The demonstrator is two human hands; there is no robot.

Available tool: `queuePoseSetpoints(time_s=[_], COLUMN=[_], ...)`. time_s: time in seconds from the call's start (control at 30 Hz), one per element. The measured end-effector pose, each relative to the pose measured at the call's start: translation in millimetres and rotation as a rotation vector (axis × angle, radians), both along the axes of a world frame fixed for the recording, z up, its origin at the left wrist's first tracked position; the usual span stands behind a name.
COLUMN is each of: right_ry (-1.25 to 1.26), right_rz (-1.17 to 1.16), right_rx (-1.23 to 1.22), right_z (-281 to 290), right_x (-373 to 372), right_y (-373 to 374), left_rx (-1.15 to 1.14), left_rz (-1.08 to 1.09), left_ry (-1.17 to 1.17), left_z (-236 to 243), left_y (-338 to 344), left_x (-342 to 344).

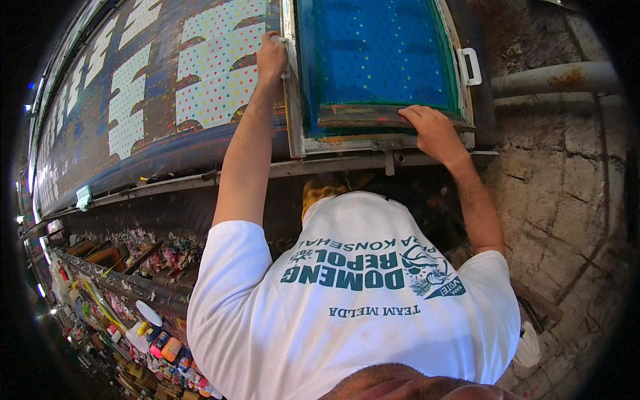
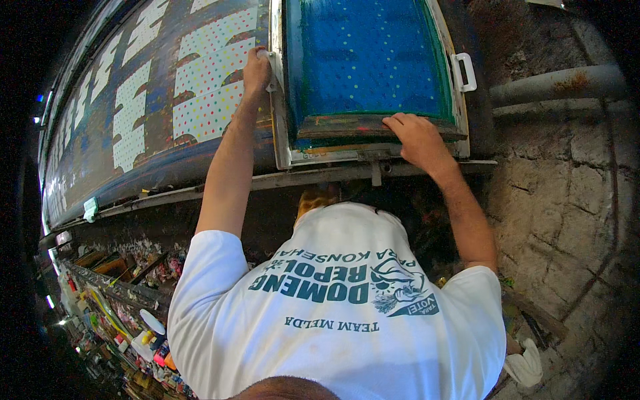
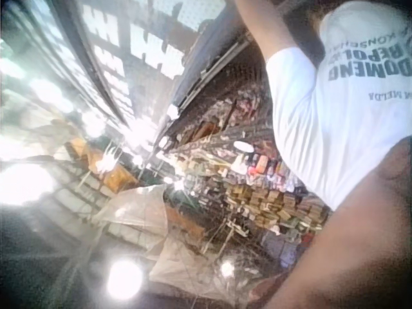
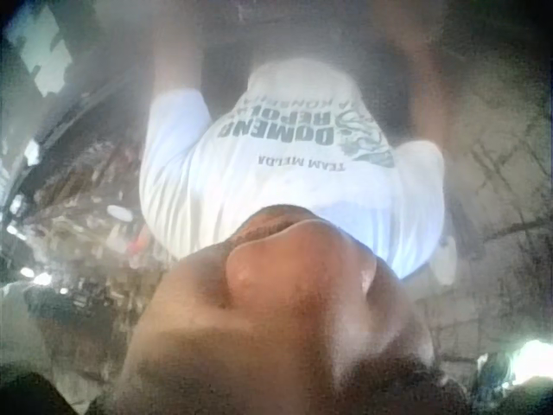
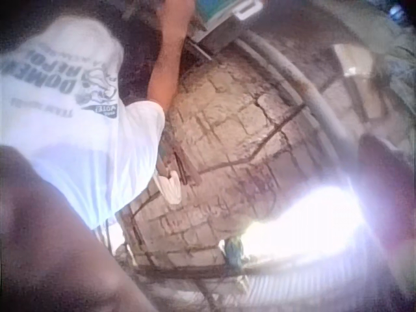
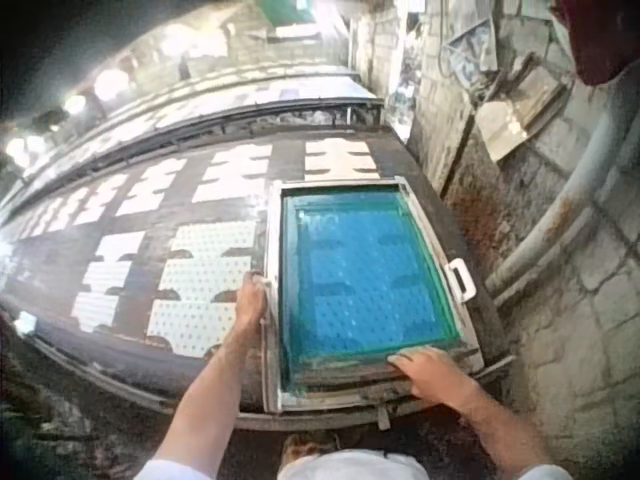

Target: The person folds pink paper and places it on a workbench, then uses a squeegee to spread blue ink across a screen printing frame. The person repeatedly pulls the squeegee across the screen to distribute ink evenly.

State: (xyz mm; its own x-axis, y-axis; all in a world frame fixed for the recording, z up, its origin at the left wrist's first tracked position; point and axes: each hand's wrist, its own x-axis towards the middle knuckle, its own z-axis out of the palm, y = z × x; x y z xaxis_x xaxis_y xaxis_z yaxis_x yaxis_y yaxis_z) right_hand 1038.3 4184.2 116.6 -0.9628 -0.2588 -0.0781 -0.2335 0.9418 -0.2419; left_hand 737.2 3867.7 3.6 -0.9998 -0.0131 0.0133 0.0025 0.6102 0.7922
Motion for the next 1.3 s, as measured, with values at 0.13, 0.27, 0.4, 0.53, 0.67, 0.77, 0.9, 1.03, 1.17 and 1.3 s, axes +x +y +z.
queuePoseSetpoints(time_s=[0.13,0.27,0.4,0.53,0.67,0.77,0.9,1.03,1.17,1.3], right_ry=[0.117,0.158,0.277,0.291,0.185,0.202,0.361,0.306,0.316,0.381], right_rz=[-0.114,-0.154,-0.116,-0.111,-0.156,-0.149,-0.106,-0.169,-0.159,-0.205], right_rx=[0.025,0.088,0.112,0.111,0.154,0.197,0.199,0.269,0.200,0.145], right_z=[-18,-35,-49,-55,-55,-59,-66,-70,-80,-83], right_x=[-5,-24,-83,-178,-280,-353,-425,-467,-432,-380], right_y=[-16,-15,-1,23,50,68,88,92,83,72], left_rx=[0.084,0.168,0.146,0.078,0.055,0.000,-0.029,-0.034,-0.049,-0.068], left_rz=[-0.050,-0.044,-0.020,-0.036,0.000,0.016,0.005,-0.007,0.021,0.042], left_ry=[-0.126,-0.163,-0.096,-0.056,-0.085,-0.137,-0.027,-0.021,-0.136,-0.138], left_z=[0,-2,-3,-2,3,8,11,15,21,28], left_y=[-6,-8,-7,-8,-6,-5,0,1,4,8], left_x=[-7,-3,3,2,3,7,7,9,11,12])
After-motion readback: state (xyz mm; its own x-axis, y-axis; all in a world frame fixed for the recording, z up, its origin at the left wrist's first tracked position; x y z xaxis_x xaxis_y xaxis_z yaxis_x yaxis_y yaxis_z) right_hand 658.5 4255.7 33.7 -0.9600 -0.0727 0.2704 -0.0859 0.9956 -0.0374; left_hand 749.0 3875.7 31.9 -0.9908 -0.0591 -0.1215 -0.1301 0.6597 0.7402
